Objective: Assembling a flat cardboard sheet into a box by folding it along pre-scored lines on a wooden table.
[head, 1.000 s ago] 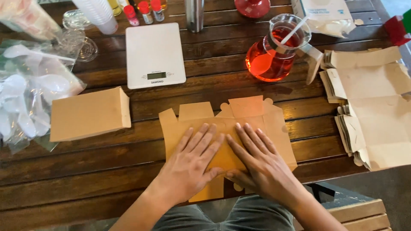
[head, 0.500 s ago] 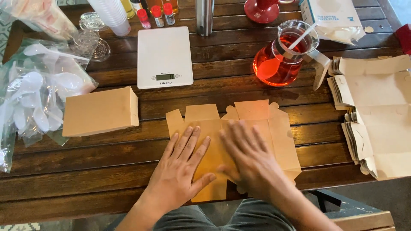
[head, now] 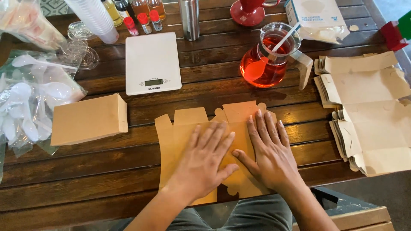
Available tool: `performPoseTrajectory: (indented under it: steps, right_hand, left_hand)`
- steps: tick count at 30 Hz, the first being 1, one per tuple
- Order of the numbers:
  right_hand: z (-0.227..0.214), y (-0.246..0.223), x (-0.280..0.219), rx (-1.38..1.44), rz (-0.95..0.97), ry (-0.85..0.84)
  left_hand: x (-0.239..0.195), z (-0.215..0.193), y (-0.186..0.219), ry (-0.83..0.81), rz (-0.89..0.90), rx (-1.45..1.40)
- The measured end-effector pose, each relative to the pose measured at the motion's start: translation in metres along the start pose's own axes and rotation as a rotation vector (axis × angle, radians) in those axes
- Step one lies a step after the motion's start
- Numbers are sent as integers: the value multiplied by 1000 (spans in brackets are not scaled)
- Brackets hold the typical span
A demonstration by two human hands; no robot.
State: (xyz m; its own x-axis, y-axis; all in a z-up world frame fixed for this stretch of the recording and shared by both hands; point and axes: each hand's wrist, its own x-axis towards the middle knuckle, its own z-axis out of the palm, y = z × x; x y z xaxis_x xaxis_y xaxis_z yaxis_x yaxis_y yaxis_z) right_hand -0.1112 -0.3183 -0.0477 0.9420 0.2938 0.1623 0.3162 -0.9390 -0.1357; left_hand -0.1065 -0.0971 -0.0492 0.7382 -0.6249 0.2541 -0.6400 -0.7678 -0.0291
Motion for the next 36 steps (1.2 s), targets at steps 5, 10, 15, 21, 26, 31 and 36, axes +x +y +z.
performPoseTrajectory:
  steps: [5, 10, 15, 21, 26, 31, 36]
  right_hand:
    - [0, 3, -1, 7, 13, -23]
    - [1, 1, 1, -16, 7, -42]
    - [37, -3, -2, -309, -56, -3]
    - [4, -82, 16, 165, -331, -107]
    - [6, -53, 12, 72, -319, -85]
    - [-14, -15, 1, 33, -83, -206]
    - [-7, -8, -6, 13, -26, -72]
  left_hand:
    - [-10, -18, -17, 7, -73, 205]
    - [-40, -18, -53, -70, -210, 508]
    - [-46, -15, -53, -84, -255, 608]
    - [-45, -14, -54, -53, -240, 472]
    - [-45, -16, -54, -79, -268, 321]
    - [-46, -15, -54, -91, -268, 192]
    - [-37, -17, -19, 37, -253, 175]
